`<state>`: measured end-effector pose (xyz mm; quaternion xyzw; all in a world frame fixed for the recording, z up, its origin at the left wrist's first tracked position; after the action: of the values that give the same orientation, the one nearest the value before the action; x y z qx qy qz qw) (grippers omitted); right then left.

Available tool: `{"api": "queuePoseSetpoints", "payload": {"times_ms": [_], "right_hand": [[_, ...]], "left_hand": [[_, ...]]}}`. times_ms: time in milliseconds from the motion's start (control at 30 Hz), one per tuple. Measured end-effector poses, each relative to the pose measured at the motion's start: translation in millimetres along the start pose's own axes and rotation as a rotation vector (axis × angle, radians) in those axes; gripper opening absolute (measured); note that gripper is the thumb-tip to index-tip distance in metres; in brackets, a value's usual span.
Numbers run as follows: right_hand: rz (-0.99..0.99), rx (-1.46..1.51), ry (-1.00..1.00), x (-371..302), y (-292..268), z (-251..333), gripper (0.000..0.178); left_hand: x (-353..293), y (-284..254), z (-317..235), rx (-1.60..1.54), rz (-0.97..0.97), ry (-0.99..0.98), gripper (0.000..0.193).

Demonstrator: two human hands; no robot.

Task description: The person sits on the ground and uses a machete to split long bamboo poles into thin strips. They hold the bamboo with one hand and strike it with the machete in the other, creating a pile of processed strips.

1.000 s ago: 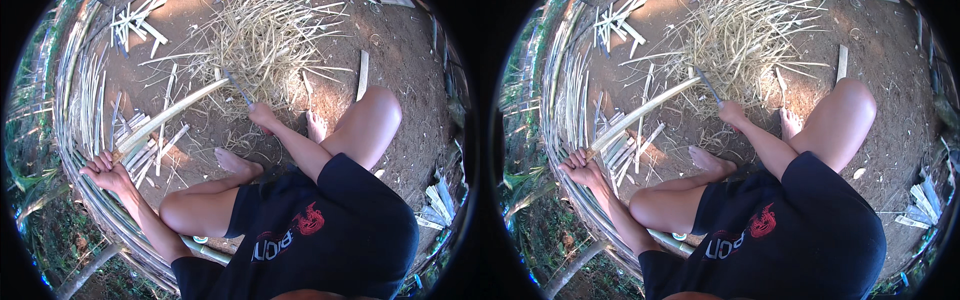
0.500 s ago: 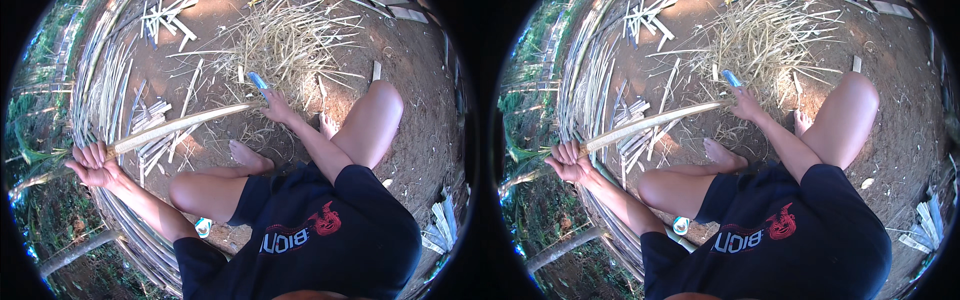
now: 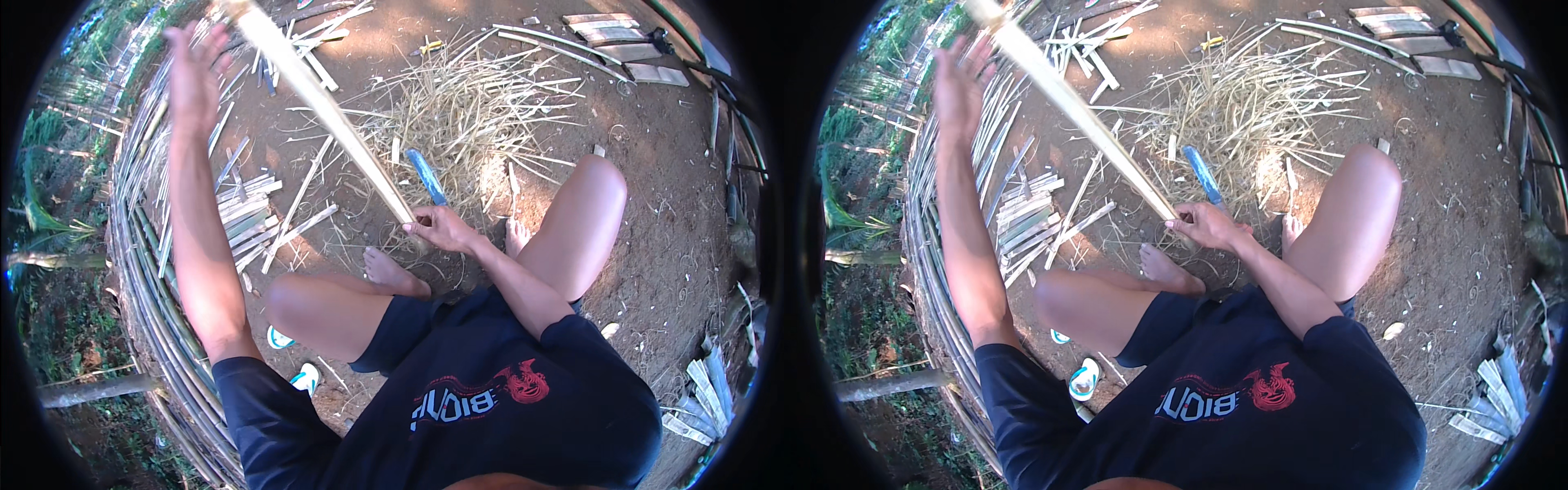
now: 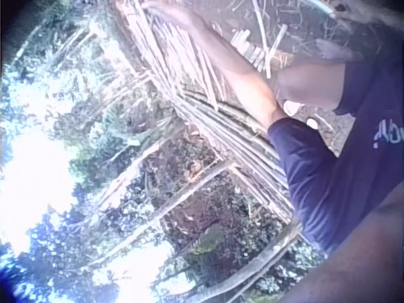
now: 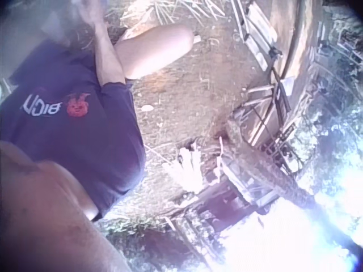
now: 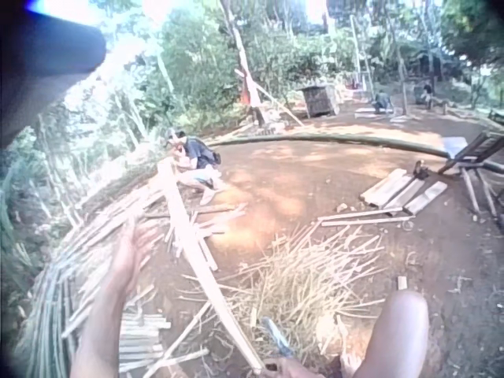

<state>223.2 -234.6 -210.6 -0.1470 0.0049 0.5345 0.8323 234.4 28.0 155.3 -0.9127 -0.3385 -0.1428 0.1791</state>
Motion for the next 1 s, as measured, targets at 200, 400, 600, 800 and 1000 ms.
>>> {"api": "queuePoseSetpoints", "payload": {"times_ms": [200, 400, 600, 800, 1000], "right_hand": [[-0.122, 0.454, 0.196, 13.7, -5.1, -25.5, 0.030], [-0.162, 0.671, 0.392, 18.0, -9.2, -41.3, 0.026], [-0.078, 0.811, 0.365, 24.1, 3.2, -26.8, 0.027], [-0.100, 1.115, 0.248, 22.3, -23.9, 1.0, 0.037], [-0.582, 0.116, 0.280, 32.6, -41.9, -93.6, 0.032]], "left_hand": [[-186.5, 70.0, 127.1, 0.749, 0.967, -0.242, 0.061], [-281.2, 103.0, 105.0, 0.922, 1.057, -0.048, 0.064], [-283.9, 102.5, 127.1, 0.925, 1.044, 0.222, 0.051], [-250.7, 99.9, 100.3, 0.892, 0.644, 0.698, 0.038], [-138.7, 45.0, 39.6, 0.379, -0.134, 0.087, 0.022]]}}
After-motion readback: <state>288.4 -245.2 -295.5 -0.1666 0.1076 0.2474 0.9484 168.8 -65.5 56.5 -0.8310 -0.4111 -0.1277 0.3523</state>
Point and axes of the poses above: each hand's wrist, its own x-axis towards the middle knuckle, its own y-axis out of the palm, z = x × y, the point moved 4 cm from there along x, towards the middle knuckle, and after that the axes turned 1 degree about -z, right-handed, at the moved point
